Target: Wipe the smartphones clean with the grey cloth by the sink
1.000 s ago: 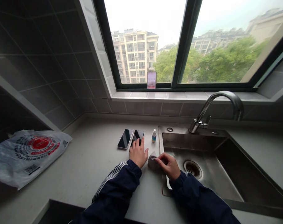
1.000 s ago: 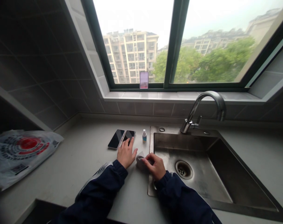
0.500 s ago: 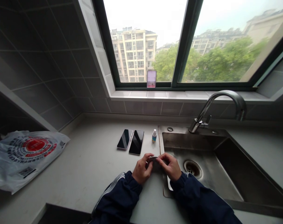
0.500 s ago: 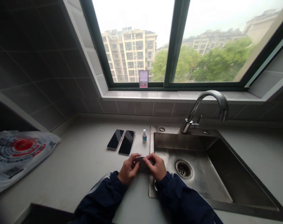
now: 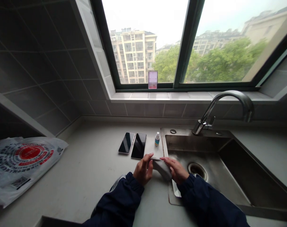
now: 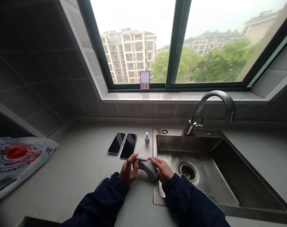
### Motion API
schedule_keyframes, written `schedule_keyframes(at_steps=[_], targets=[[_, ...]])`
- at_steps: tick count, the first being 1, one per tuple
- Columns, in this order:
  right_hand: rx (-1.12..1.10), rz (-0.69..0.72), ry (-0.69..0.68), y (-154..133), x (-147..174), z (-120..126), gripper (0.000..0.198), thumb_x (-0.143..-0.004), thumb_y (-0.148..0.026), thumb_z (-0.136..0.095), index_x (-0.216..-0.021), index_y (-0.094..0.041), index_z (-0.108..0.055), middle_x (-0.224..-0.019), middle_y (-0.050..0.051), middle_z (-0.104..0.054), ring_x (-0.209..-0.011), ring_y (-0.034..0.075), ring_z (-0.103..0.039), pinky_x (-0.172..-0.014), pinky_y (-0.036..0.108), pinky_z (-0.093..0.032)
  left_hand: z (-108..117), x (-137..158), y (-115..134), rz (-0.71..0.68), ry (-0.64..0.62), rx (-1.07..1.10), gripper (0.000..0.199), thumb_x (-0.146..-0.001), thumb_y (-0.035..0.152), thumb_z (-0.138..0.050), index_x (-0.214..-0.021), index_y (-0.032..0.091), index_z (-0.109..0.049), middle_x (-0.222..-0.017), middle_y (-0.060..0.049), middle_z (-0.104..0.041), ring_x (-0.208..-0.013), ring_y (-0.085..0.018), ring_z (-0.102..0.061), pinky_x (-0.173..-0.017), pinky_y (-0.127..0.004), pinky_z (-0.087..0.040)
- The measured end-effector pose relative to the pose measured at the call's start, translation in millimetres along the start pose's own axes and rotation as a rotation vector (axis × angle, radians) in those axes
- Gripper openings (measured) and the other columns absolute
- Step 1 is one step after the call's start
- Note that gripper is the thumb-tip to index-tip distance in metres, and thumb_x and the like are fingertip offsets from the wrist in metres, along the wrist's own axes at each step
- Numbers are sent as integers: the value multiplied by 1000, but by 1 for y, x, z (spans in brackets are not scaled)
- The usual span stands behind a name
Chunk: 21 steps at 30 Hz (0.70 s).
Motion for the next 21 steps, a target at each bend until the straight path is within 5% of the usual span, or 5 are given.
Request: schedule_keyframes(at_steps=[4,8,14,21], targets=[[-63,-97,-51,3,1,-1,32,-95,-34,-57,-121,-17,-55,-117,7,-59,-96,19,-63,-81,38,-54,2,-4,5,7,41,15,49,-85,9,-50,-132,22,-42,-110,-9,-64,-83,-13,-65,-75,-26,-55],[-89,-234,-191,9,11,-17,47,-91,-50,-57,-118,-12,-60,-95,11,-69,-57,11,-62,-48,20,-47,1,-1,10,84,64,76,45,-87,12,-48,-130,20,-41,-105,-9,-64,-69,-10,-62,-64,-23,-55],[-85,-389,-348,18,30,-39,68,-77,-67,-62,-110,-7,-64,-87,19,-72,-47,14,-62,-40,21,-45,8,2,4,221,128,251,39,-88,16,-49,-126,23,-43,-99,-5,-66,-74,-11,-64,-70,-25,-56],[-140,-152,-166,5,18,-28,47,-71,-53,-77,-95,-15,-64,-62,-2,-60,-45,6,-52,-44,17,-40,10,5,-4,376,209,282,35,-88,24,-52,-122,21,-44,-106,-9,-64,-90,-17,-66,-81,-33,-56]])
Point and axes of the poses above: each hand's wrist, its own x-axis away from the middle knuckle, its own z-axis out of the back of the hand, y = z × x, the point moved 9 cm from there along -x, towards the middle knuckle
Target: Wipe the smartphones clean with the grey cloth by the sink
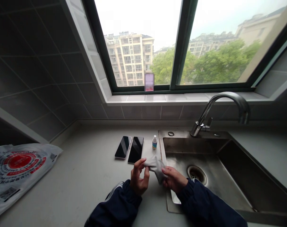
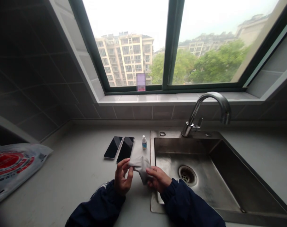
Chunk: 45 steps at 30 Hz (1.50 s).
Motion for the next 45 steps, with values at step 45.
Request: schedule_keyframes(at_steps=[45], targets=[[-212,340,336,-41,17,17,29,-77,-47,-70,-84,-20,-62,-74,3,-68,-69,22,-65,-69,35,-51,-55,24,-36,796,-619,845,50,-79,43,-60,-122,18,-60,-132,-15,-53,-84,-19,-63,-61,-29,-53]])
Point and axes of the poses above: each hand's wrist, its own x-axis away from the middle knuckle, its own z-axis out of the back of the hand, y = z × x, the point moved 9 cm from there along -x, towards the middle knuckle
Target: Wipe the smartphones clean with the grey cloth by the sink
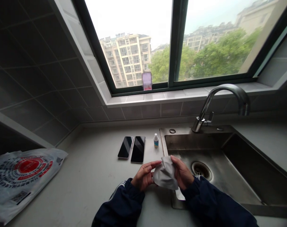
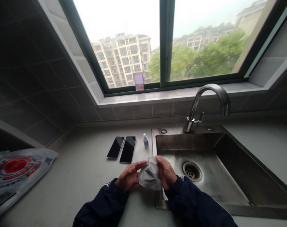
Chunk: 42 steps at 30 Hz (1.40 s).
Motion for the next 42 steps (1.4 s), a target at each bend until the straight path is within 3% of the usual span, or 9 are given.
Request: schedule_keyframes(at_steps=[3,6,13,18,20,24,27,34,42], targets=[[1,-12,-17,-1,-1,0,34,-77,-49,-69,-89,-18,-64,-78,7,-69,-73,25,-66,-71,38,-51,8,-1,5,-62,56,31,47,-81,39,-58,-121,15,-61,-126,-16,-56,-77,-16,-60,-54,-26,-50],[6,-12,-18,-2,-4,2,37,-77,-49,-69,-92,-16,-65,-80,8,-69,-74,25,-66,-73,39,-51,19,0,12,-131,146,85,39,-81,39,-58,-111,16,-66,-108,-11,-63,-84,-17,-61,-69,-30,-53],[45,-57,-104,2,-1,-3,35,-77,-51,-65,-83,-17,-65,-76,7,-67,-72,25,-64,-69,36,-48,9,-1,2,-5,97,100,30,-82,41,-61,-100,16,-62,-97,-9,-63,-81,-16,-63,-71,-29,-50],[-10,-124,-197,4,7,-14,29,-73,-43,-71,-67,-18,-57,-61,2,-59,-55,16,-54,-56,28,-42,8,-3,-6,78,98,66,63,-79,50,-64,-133,28,-39,-101,-6,-62,-65,-12,-62,-59,-24,-46],[-40,-153,-222,5,8,-17,29,-72,-40,-73,-66,-17,-56,-61,1,-59,-54,15,-53,-55,27,-42,9,-4,-8,81,115,24,71,-74,50,-70,-134,25,-41,-105,-8,-63,-70,-13,-63,-64,-26,-47],[-98,-209,-244,9,8,-19,26,-75,-40,-71,-79,-16,-64,-72,4,-67,-67,18,-62,-69,29,-47,11,-5,-5,22,141,-135,51,-70,49,-73,-103,11,-66,-84,-8,-65,-73,-15,-59,-67,-26,-44],[-123,-264,-263,18,10,-22,30,-81,-42,-66,-89,-14,-68,-78,6,-70,-72,20,-66,-74,30,-48,14,-4,-2,-20,181,-200,42,-73,48,-71,-88,10,-68,-70,-3,-61,-62,-10,-51,-59,-22,-37],[-138,-343,-401,34,27,-42,41,-85,-46,-63,-105,-10,-68,-89,12,-72,-78,21,-69,-77,32,-50,16,1,17,-98,249,-315,37,-76,49,-68,-74,12,-62,-58,4,-48,-54,-5,-38,-52,-20,-28],[-111,-309,-476,40,24,-44,37,-73,-28,-77,-103,-8,-69,-85,11,-71,-74,20,-68,-74,31,-49,21,3,28,-195,336,-474,32,-81,43,-64,-75,12,-63,-64,1,-51,-61,-7,-42,-56,-20,-32]])
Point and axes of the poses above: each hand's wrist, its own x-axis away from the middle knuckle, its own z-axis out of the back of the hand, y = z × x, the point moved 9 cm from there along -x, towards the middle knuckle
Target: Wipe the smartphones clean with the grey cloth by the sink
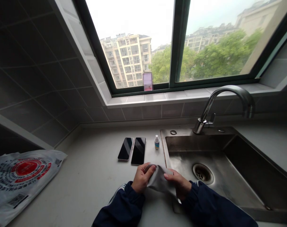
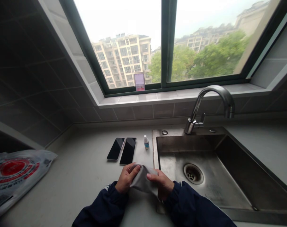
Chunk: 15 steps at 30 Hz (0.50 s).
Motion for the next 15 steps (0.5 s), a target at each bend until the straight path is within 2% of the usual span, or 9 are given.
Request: schedule_keyframes(at_steps=[6,11,15], targets=[[31,29,29,2,-3,5,32,-73,-24,-78,-100,-9,-69,-82,8,-70,-76,19,-66,-74,30,-48,6,0,2,-43,59,-53,31,-85,44,-59,-77,14,-61,-64,2,-51,-60,-7,-42,-55,-20,-33],[55,68,53,-2,-4,5,34,-70,-27,-81,-98,-16,-67,-85,3,-69,-78,16,-65,-75,27,-47,5,2,5,-56,21,-127,31,-83,43,-62,-82,13,-67,-66,0,-57,-60,-8,-45,-54,-20,-35],[106,-20,14,8,-4,4,44,-64,-26,-85,-102,-13,-68,-84,5,-70,-75,18,-66,-73,30,-48,6,1,8,-64,-10,-182,31,-81,43,-63,-76,12,-68,-63,0,-57,-58,-8,-44,-53,-20,-34]])
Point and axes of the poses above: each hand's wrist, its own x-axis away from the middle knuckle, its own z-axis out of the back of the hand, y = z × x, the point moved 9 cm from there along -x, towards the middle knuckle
